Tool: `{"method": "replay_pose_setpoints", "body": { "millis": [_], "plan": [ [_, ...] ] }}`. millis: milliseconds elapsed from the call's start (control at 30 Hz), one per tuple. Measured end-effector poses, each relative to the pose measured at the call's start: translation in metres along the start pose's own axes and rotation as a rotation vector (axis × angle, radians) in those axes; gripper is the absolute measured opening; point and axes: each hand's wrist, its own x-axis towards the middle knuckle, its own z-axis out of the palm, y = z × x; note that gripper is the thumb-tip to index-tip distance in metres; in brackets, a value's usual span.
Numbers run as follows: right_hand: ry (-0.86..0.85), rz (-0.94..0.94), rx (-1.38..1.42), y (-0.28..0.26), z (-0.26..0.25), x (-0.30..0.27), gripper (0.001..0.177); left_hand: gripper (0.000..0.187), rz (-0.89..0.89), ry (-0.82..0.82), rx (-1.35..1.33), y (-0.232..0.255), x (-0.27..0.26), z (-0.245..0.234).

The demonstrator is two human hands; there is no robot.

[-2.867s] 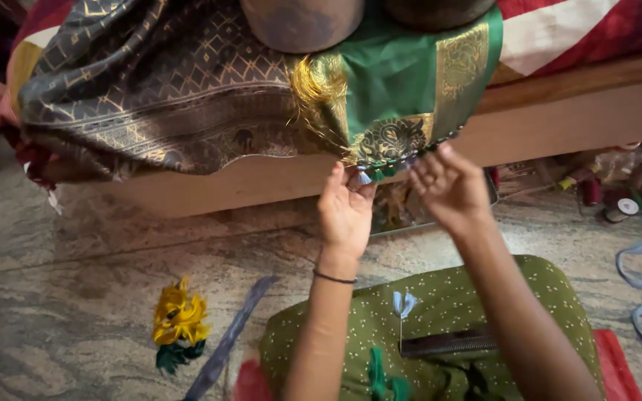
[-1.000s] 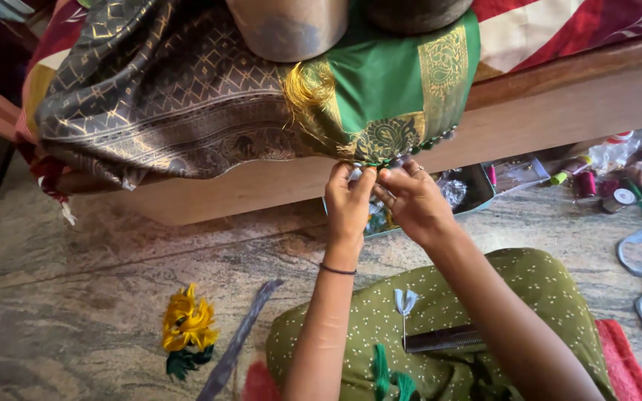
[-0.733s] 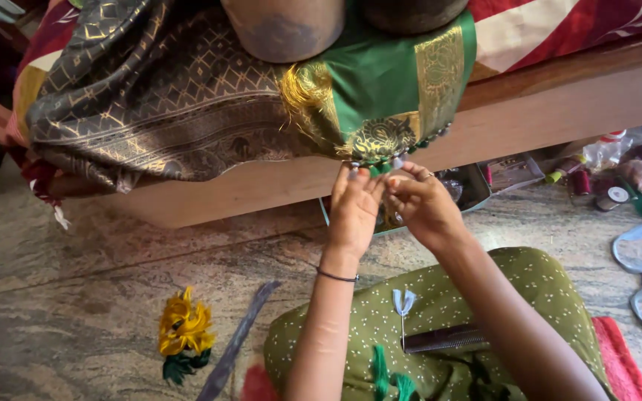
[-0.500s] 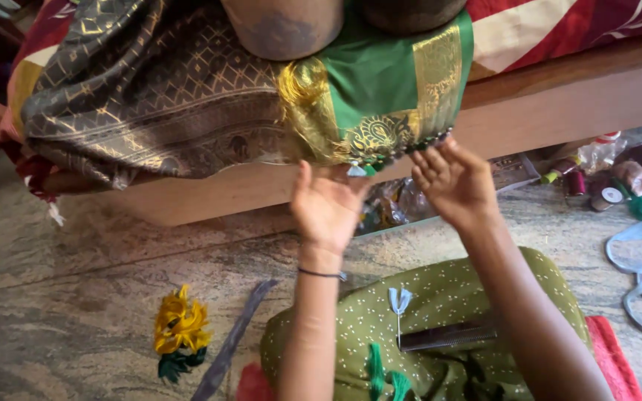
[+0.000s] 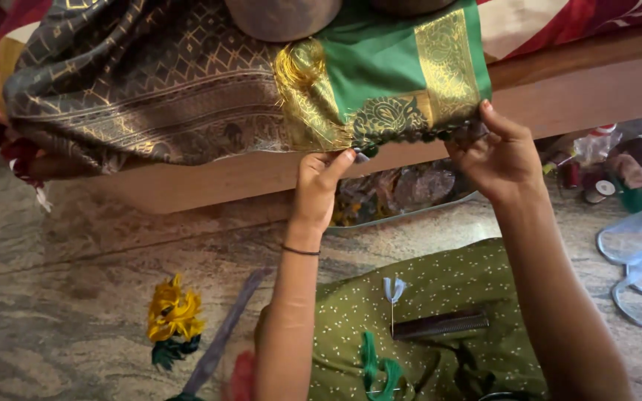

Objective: Attaching decorative tassels to the edge of a sari and grooming them with a comb.

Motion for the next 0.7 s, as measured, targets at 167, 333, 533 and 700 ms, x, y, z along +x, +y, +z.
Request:
{"method": "replay_pose_setpoints", "body": {
  "millis": [167, 333, 533, 700],
  "plan": [
    [0.101, -0.043, -0.113, 0.0, 0.014, -0.008, 0.011, 0.009, 0.195, 0.112, 0.32, -0.007, -0.005, 0.0],
    [-0.242, -0.11, -0.186, -0.016, 0.008, 0.002, 0.013, 0.013, 0.461, 0.161, 0.974, 0.027, 0.001, 0.013],
    [-0.131, -0.08, -0.189, -0.021, 0.014, 0.004, 0.006, 0.02, 0.166, 0.204, 0.498, -0.067, 0.013, -0.054],
    [-0.232, 0.008, -0.188, -0.027, 0.008, 0.003, 0.006, 0.016, -0.12, -0.239, -0.565, 0.041, 0.006, 0.024]
  ]
}}
